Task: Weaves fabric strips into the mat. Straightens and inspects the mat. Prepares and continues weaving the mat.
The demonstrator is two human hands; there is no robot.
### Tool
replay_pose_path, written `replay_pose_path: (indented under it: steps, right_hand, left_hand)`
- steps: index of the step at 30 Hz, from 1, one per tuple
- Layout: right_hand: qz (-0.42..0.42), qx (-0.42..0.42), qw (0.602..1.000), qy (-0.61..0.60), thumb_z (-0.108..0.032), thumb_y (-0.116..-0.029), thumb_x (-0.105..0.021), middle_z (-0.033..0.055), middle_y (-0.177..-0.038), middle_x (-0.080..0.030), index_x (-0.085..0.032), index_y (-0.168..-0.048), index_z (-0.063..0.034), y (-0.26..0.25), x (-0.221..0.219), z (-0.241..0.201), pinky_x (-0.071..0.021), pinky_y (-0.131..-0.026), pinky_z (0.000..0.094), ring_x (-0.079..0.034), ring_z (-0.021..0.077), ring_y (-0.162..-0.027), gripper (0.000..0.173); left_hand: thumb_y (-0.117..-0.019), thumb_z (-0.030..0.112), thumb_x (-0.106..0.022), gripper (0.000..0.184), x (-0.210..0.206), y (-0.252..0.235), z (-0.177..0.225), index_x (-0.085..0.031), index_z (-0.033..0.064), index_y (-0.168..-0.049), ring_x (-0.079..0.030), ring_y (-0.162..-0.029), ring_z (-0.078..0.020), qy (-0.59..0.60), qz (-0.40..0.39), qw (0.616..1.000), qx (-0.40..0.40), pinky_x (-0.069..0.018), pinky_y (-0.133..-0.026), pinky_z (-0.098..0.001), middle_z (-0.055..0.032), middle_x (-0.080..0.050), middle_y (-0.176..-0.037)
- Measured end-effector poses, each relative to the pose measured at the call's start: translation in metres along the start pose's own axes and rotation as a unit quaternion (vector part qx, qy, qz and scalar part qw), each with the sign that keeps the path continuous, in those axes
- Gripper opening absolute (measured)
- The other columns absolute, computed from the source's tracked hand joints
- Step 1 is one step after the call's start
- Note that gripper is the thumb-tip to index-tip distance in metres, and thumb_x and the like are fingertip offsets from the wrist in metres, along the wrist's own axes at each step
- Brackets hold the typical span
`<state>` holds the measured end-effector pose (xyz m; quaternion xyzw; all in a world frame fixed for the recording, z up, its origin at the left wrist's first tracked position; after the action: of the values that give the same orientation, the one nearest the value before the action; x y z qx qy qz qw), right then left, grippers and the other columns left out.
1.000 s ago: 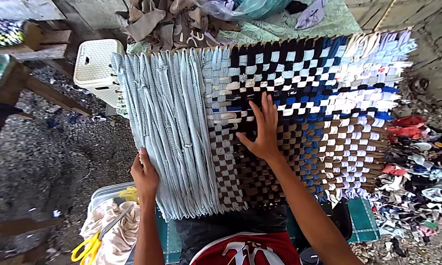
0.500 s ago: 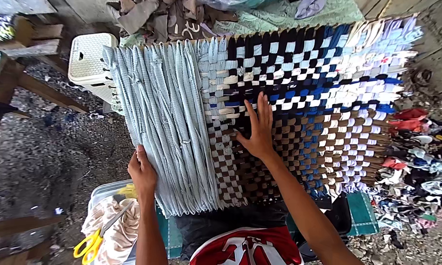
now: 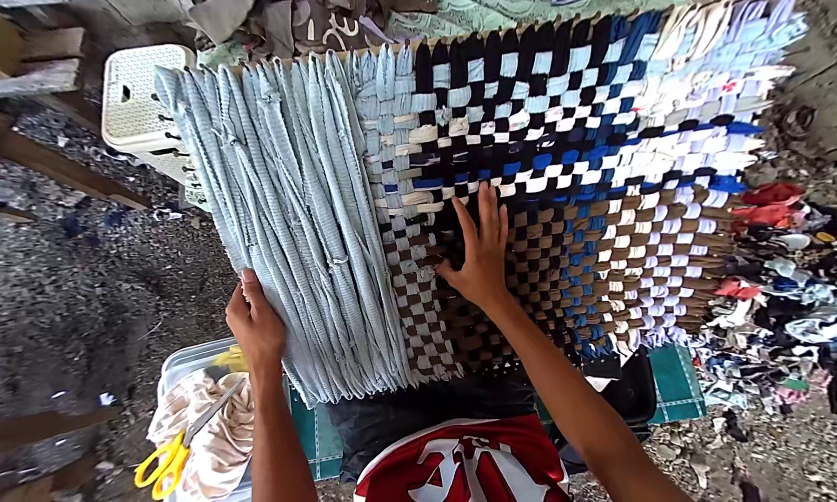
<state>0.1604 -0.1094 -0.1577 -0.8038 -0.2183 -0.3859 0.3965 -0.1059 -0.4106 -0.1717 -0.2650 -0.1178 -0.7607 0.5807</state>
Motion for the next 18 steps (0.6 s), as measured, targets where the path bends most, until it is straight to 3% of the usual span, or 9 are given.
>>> replay_pose_path:
  steps: [2,5,8,11,14,18]
  right_hand:
    - [-0.013,0.023,0.999,-0.022,-0.042,-0.0774,-0.077,0.0143,-0.173,-0.005,-0.028,-0.164,-0.019,0.002,0.001,0.008,-0.0024,-0.128,0.0623,0.0,0.0306,-0.16,0.102]
    - [-0.031,0.049,0.997,-0.057,-0.053,-0.0856,-0.07,0.0128,-0.173,-0.008,-0.028,-0.163,-0.0159,0.005,0.006,0.016,-0.0033,-0.129,0.0616,-0.001,0.0289,-0.16,0.096]
    - [-0.029,0.039,0.996,-0.069,-0.066,-0.0741,-0.075,0.014,-0.173,-0.01,-0.029,-0.163,-0.0141,0.013,0.014,0.008,-0.0028,-0.129,0.0615,-0.002,0.0303,-0.16,0.113]
    - [-0.02,0.009,0.999,-0.029,-0.075,-0.0637,-0.078,0.0151,-0.173,-0.006,-0.028,-0.164,-0.0196,0.023,0.006,-0.003,0.0001,-0.128,0.0625,0.001,0.032,-0.16,0.125]
    - [-0.014,-0.006,1.0,-0.011,-0.063,-0.0689,-0.08,0.0173,-0.173,-0.004,-0.026,-0.164,-0.0219,0.028,-0.007,-0.006,0.0014,-0.127,0.0642,0.003,0.0329,-0.16,0.117]
    - [-0.018,0.01,1.0,-0.019,-0.047,-0.0743,-0.079,0.0145,-0.173,-0.008,-0.03,-0.163,-0.0207,0.03,-0.01,0.012,-0.0047,-0.129,0.0589,-0.002,0.0302,-0.16,0.104]
  left_hand:
    - [-0.1065,0.063,-0.031,0.065,0.001,0.001,0.001,-0.068,0.009,-0.099,-0.065,-0.067,-0.0137,0.003,-0.001,1.0,0.002,-0.057,-0.066,-0.0402,-0.0042,-0.063,-0.074]
    - [-0.1067,0.063,-0.031,0.065,0.001,0.0,-0.001,-0.067,0.0094,-0.099,-0.065,-0.067,-0.0131,0.007,0.006,1.0,0.001,-0.0574,-0.066,-0.0395,-0.004,-0.063,-0.074]
    - [-0.1068,0.063,-0.031,0.064,0.0,0.001,-0.001,-0.066,0.0098,-0.1,-0.065,-0.067,-0.0121,0.006,0.001,1.0,0.002,-0.0566,-0.066,-0.0385,-0.0034,-0.062,-0.074]
    - [-0.107,0.062,-0.03,0.064,0.0,0.0,0.0,-0.066,0.01,-0.1,-0.065,-0.066,-0.012,0.007,0.001,1.0,-0.001,-0.0566,-0.065,-0.0382,-0.0032,-0.062,-0.074]
    - [-0.1073,0.062,-0.03,0.064,0.0,0.0,-0.001,-0.066,0.0097,-0.1,-0.065,-0.068,-0.0124,0.007,-0.001,1.0,-0.006,-0.0567,-0.066,-0.0388,-0.0035,-0.062,-0.074]
    - [-0.1079,0.06,-0.031,0.062,0.001,-0.001,-0.001,-0.068,0.0101,-0.1,-0.065,-0.066,-0.012,0.01,-0.005,1.0,-0.013,-0.0571,-0.065,-0.038,-0.0034,-0.063,-0.074]
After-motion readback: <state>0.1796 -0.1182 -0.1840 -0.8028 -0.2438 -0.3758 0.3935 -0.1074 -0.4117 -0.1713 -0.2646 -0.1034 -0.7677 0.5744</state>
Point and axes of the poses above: each hand's wrist, its own y-axis away from the middle knuckle, its own x-axis out of the back of the hand, z = x × y, the point moved 4 cm from there along -y, towards the middle knuckle
